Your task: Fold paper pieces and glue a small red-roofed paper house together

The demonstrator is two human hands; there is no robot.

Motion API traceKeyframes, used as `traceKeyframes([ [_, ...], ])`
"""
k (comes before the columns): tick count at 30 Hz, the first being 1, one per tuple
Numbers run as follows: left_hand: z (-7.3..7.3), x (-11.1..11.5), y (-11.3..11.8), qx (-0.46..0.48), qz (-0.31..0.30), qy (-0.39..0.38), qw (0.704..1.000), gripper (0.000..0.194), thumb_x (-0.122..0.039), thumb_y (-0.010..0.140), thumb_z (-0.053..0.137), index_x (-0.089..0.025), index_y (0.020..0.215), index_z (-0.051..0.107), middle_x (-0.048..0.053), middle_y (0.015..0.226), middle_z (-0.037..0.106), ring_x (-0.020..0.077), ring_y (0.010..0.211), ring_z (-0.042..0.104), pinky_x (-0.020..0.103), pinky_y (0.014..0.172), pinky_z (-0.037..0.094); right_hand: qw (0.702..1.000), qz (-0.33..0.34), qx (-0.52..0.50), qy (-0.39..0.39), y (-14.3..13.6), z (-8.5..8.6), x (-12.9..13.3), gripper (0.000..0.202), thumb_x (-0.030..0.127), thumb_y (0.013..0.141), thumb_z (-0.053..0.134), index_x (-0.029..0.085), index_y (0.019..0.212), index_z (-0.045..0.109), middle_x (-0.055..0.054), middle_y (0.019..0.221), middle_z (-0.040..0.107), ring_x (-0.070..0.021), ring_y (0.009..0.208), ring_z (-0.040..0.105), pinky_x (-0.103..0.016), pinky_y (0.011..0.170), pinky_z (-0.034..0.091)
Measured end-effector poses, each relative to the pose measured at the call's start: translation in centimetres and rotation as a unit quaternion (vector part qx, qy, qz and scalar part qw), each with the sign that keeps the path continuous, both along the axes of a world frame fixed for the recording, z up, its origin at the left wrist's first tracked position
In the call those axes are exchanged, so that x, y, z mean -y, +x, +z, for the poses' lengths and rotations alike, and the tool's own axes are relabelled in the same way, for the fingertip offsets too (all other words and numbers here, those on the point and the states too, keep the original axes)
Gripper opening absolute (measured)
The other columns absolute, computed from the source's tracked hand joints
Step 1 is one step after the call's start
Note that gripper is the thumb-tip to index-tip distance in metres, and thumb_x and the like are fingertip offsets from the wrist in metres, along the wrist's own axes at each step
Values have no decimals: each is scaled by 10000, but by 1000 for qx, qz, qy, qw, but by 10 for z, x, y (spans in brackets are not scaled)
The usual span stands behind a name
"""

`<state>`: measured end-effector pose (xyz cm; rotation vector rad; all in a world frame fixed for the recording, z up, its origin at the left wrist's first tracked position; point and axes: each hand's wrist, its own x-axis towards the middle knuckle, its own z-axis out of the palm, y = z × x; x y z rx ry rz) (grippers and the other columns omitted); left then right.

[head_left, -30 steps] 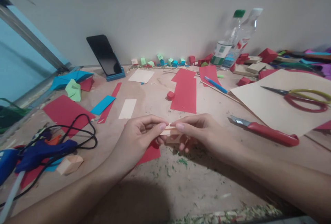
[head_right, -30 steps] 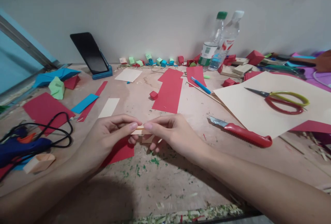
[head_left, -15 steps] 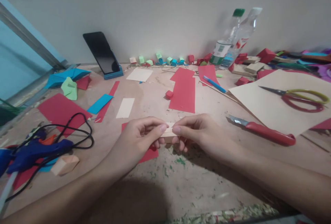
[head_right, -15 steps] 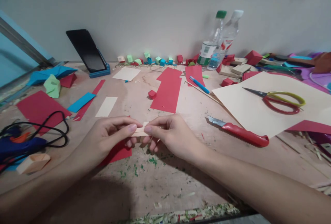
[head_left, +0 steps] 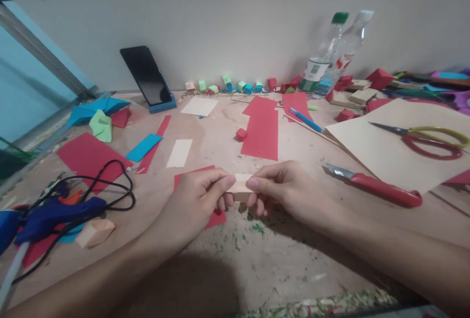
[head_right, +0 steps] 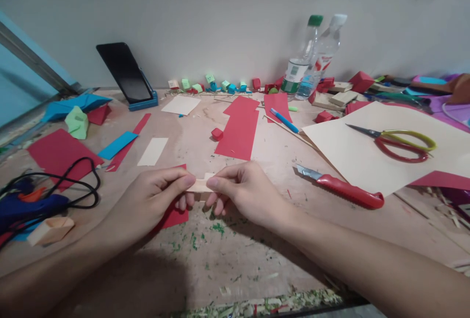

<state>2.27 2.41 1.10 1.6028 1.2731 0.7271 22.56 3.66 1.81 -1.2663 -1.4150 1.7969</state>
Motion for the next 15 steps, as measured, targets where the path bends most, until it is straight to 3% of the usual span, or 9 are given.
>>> traceKeyframes([
  [5, 4, -1, 0, -42, 16, 29, 999, 437, -328, 1022, 534, -184, 618, 615, -41, 546, 590, 106, 539, 553, 218, 584, 439, 999, -17, -24, 17, -1, -5, 0, 324, 387, 899, 729, 131, 700, 745, -58, 651, 739, -125, 572, 664, -236, 587, 521],
  [10, -1, -2, 0, -49, 7, 33, 998, 421, -348, 1034, 532, -188, 665, 655, -39, 583, 633, 118, 561, 592, 231, 589, 460, 999, -15, -14, 33, -1, -5, -1, 293, 330, 902, 721, 128, 691, 739, -43, 630, 723, -108, 547, 641, -214, 562, 509],
  [12, -4, -1, -2, -62, 1, 83, 995, 287, -341, 1020, 573, -200, 815, 715, -25, 730, 719, 136, 663, 656, 242, 633, 491, 999, -16, -29, 11, -1, -6, -1, 293, 319, 911, 705, 129, 690, 732, -44, 629, 726, -105, 542, 642, -209, 556, 511],
  [14, -6, -1, -3, -83, -12, 189, 978, 104, -289, 956, 684, -208, 1010, 720, 6, 963, 771, 164, 845, 709, 259, 733, 529, 999, -20, -47, -7, 0, -6, -2, 298, 316, 913, 702, 129, 682, 723, -43, 610, 722, -97, 523, 633, -199, 535, 501],
  [15, -6, 0, -4, -92, -26, 249, 964, 156, -246, 920, 729, -203, 1068, 703, 25, 1053, 768, 176, 928, 716, 267, 790, 540, 998, -21, -54, -11, 0, -6, -2, 300, 315, 909, 708, 129, 673, 719, -39, 590, 712, -93, 507, 624, -192, 517, 489],
])
